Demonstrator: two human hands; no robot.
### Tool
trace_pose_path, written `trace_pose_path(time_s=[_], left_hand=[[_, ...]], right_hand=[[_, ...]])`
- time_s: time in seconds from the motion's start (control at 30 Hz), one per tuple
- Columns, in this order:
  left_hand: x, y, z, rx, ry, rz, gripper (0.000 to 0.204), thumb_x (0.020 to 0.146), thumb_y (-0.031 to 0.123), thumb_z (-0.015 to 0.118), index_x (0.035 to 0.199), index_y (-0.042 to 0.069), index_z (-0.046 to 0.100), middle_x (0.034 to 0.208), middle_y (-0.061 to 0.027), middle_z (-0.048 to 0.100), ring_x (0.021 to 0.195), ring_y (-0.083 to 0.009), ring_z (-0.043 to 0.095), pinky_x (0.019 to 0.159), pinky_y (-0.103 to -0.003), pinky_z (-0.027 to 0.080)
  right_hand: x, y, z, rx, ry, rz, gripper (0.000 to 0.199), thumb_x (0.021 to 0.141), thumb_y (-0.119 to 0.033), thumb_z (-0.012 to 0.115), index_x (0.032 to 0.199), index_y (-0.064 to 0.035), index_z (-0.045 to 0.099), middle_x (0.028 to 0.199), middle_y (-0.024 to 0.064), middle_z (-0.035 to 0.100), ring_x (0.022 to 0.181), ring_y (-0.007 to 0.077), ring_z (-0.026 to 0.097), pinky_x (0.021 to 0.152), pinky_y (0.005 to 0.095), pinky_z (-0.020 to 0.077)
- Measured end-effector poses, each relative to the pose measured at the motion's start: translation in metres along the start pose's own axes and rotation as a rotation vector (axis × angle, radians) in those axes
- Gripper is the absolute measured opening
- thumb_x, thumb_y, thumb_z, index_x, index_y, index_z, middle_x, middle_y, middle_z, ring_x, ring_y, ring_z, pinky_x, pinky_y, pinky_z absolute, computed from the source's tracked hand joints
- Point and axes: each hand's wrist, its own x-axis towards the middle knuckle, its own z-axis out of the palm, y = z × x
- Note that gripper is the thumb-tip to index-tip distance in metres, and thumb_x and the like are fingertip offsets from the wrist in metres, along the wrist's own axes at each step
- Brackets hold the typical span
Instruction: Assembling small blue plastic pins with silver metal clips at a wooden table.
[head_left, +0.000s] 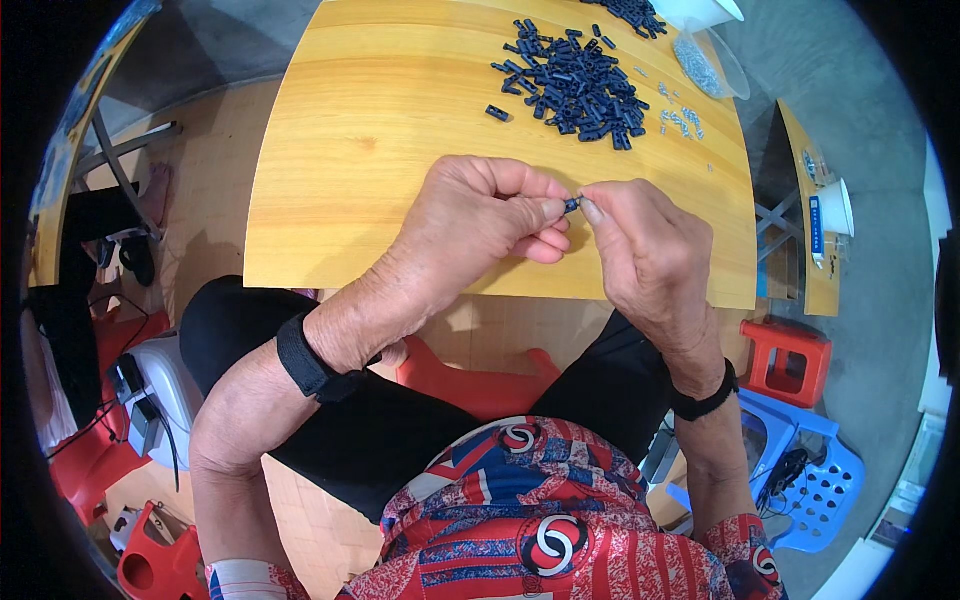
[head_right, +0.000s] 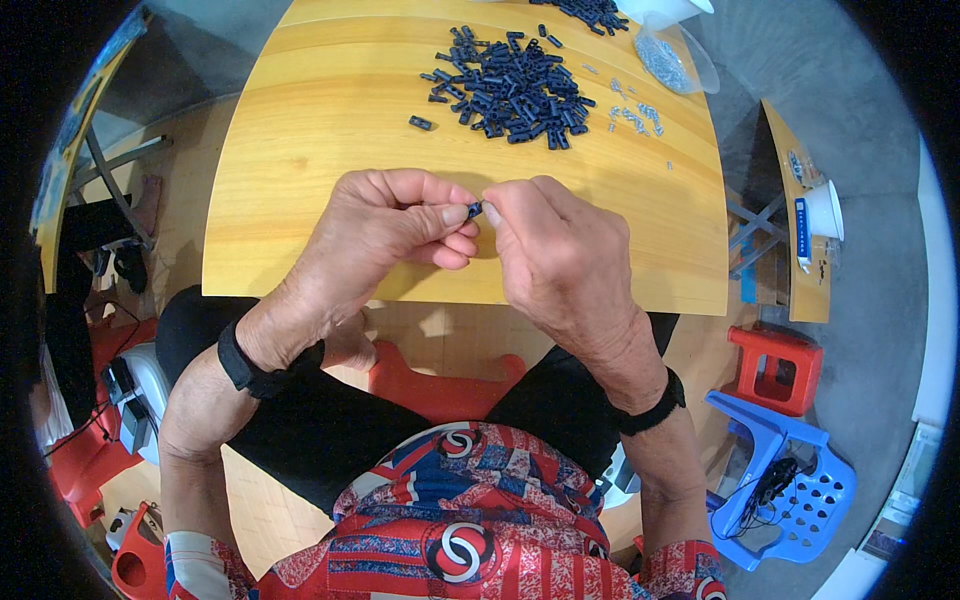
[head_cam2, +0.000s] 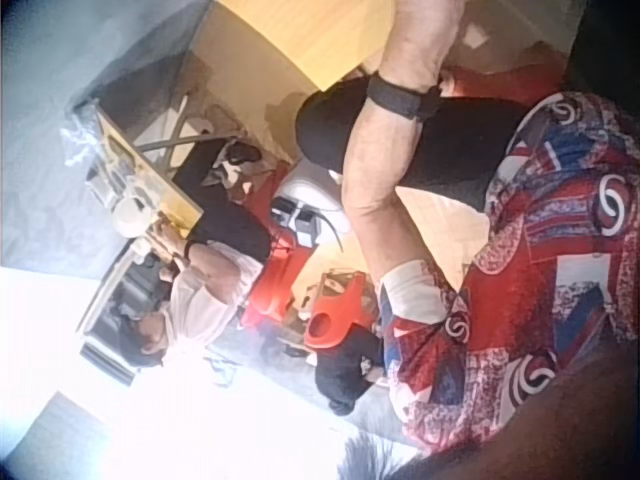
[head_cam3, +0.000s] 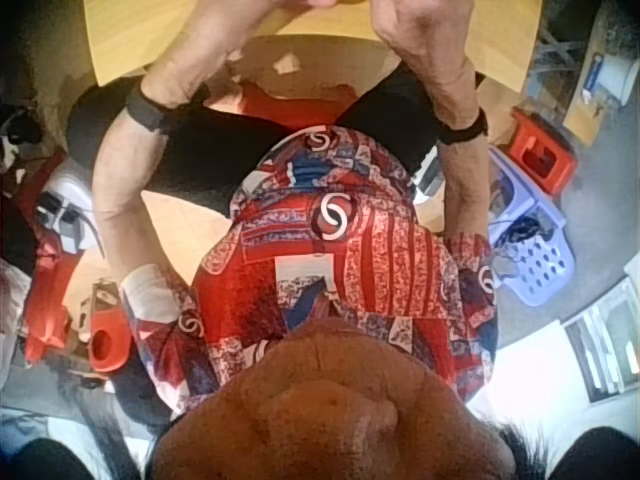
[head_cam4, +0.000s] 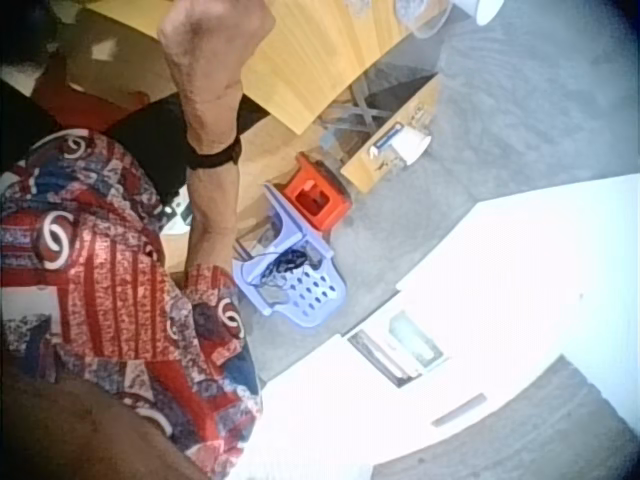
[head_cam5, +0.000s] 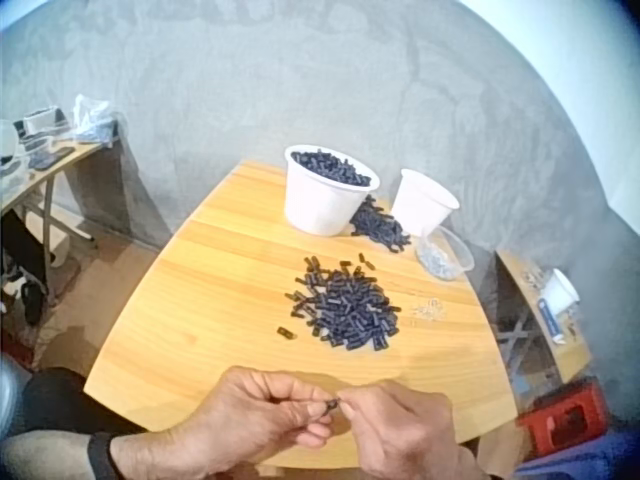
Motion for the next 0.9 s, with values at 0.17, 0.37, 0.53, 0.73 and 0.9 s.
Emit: trace_pose_path(time_s=[0.17,0.37,0.53,0.73,0.9], left_hand=[[0.0,0.001,0.001,0.056,0.005,0.004,0.016,0.089,0.01,0.058,0.097,-0.003,0.063,0.082,-0.0093,0.066,0.072,-0.0123,0.065,0.067,-0.023,0.056],[0.0,0.001,0.002,0.086,-0.018,0.0,0.015,0.089,0.008,0.057,0.096,-0.003,0.063,0.082,-0.0095,0.065,0.072,-0.0125,0.065,0.068,-0.023,0.056],[0.001,-0.002,0.003,0.175,-0.015,0.018,0.015,0.089,0.008,0.056,0.097,-0.004,0.062,0.082,-0.0099,0.065,0.073,-0.012,0.065,0.067,-0.023,0.056],[0.0,0.0,0.003,0.166,-0.031,0.008,0.017,0.089,0.009,0.056,0.099,-0.004,0.062,0.082,-0.0101,0.065,0.072,-0.0124,0.065,0.067,-0.023,0.056],[0.001,0.001,-0.001,0.046,-0.042,-0.012,0.018,0.089,0.011,0.057,0.099,-0.003,0.062,0.083,-0.0101,0.065,0.073,-0.0131,0.065,0.068,-0.024,0.056]], right_hand=[[0.002,-0.002,0.003,-0.014,-0.006,0.009,0.008,0.075,-0.001,0.061,0.08,-0.0032,0.055,0.068,0.0091,0.056,0.058,0.0262,0.058,0.048,0.0337,0.0445],[0.003,-0.004,0.004,0.003,0.004,0.034,0.008,0.076,-0.002,0.06,0.078,-0.004,0.053,0.067,0.0088,0.055,0.058,0.0265,0.057,0.048,0.0346,0.0434],[0.006,-0.012,0.003,-0.021,-0.077,0.135,0.006,0.077,-0.004,0.057,0.076,-0.0041,0.051,0.065,0.0101,0.053,0.059,0.029,0.056,0.049,0.0374,0.0433],[0.003,-0.01,0.001,0.071,-0.073,0.203,0.004,0.079,-0.005,0.057,0.08,-0.0025,0.054,0.066,0.0127,0.055,0.061,0.0302,0.058,0.052,0.0372,0.0447],[0.0,-0.012,-0.008,0.22,-0.076,0.314,0.015,0.08,-0.007,0.06,0.095,-0.0021,0.058,0.07,0.0146,0.06,0.067,0.0296,0.062,0.055,0.035,0.0475]])
